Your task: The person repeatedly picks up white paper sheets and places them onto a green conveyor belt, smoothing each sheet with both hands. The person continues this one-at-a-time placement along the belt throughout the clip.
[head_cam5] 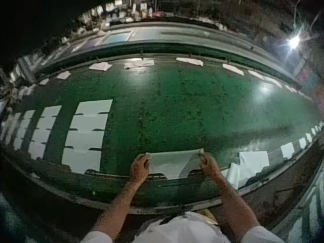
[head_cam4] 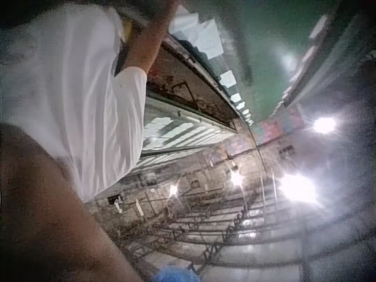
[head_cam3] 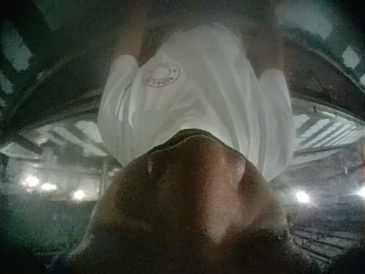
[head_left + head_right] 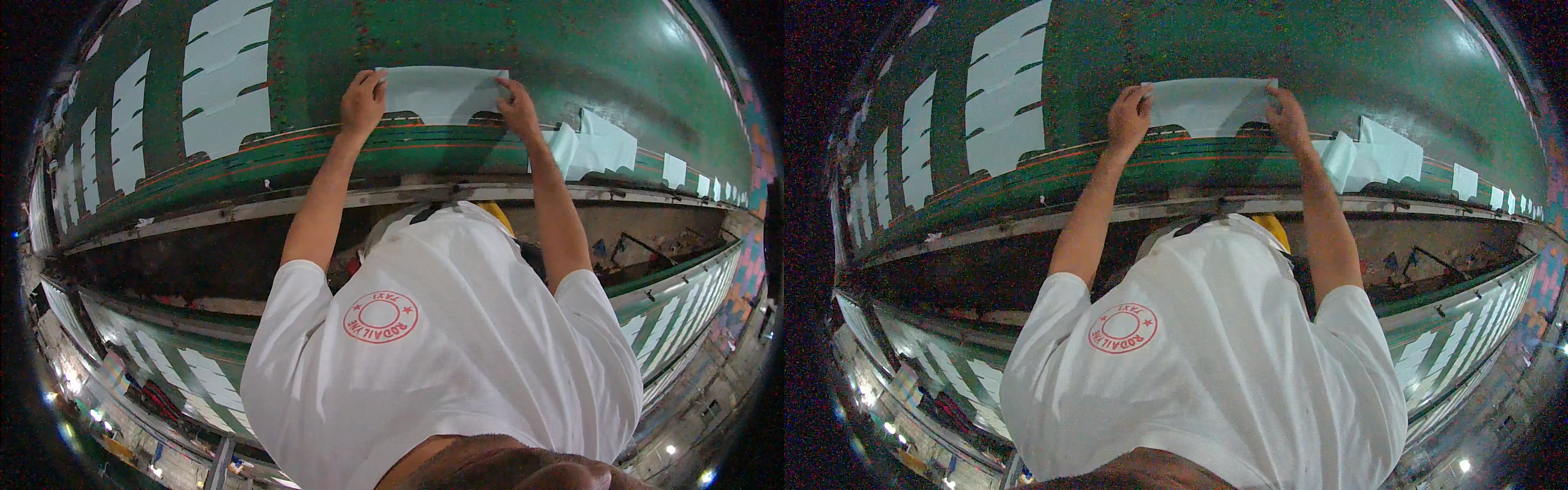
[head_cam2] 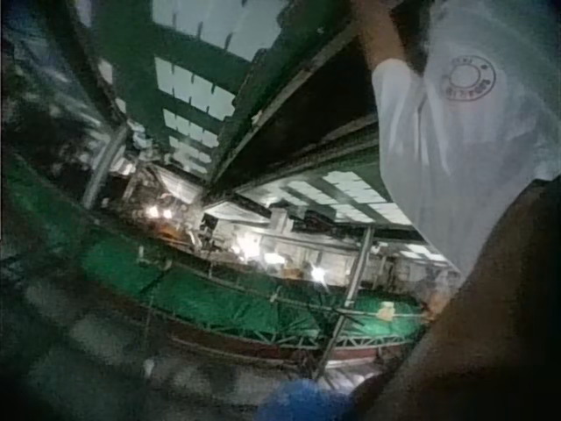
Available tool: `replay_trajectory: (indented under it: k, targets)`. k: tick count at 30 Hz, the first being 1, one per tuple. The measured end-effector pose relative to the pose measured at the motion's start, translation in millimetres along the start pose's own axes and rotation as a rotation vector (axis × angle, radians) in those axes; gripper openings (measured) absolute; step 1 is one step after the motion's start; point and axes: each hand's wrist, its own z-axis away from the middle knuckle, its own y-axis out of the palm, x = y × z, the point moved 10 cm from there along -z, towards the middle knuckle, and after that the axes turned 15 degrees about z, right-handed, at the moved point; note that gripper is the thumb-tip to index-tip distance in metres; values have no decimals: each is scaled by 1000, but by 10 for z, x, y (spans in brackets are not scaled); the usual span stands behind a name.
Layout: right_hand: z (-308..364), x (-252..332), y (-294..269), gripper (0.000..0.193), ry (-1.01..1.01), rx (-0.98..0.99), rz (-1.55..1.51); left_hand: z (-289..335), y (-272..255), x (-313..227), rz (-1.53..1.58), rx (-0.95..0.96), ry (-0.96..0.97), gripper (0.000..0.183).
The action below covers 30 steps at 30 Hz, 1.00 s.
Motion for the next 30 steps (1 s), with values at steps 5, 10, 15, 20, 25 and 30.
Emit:
replay_trajectory:
  k: [5, 10, 15, 20, 25, 30]
  targets:
    - [8, -81, 64, 52, -31, 2, 7, -9, 24, -161, -204, 22, 129, 29]
    - [-31, -110, 105, 51, -66, -12, -40, -48, 278, -165, -562, 93, 148, 58]
    - [90, -157, -162, 44, -45, 24, -86, -22, 994, -200, -691, 281, -31, 91]
    - [404, -686, -779, 39, 38, -39, -72, 44, 1863, -767, -623, 334, 97, 93]
    - [629, -1517, -1347, 26, 133, -120, 126, 212, 2666, -1290, -569, 450, 180, 91]
    - [702, -1871, -1397, 22, 111, 95, 239, 503, 3166, -2147, -314, 427, 330, 70]
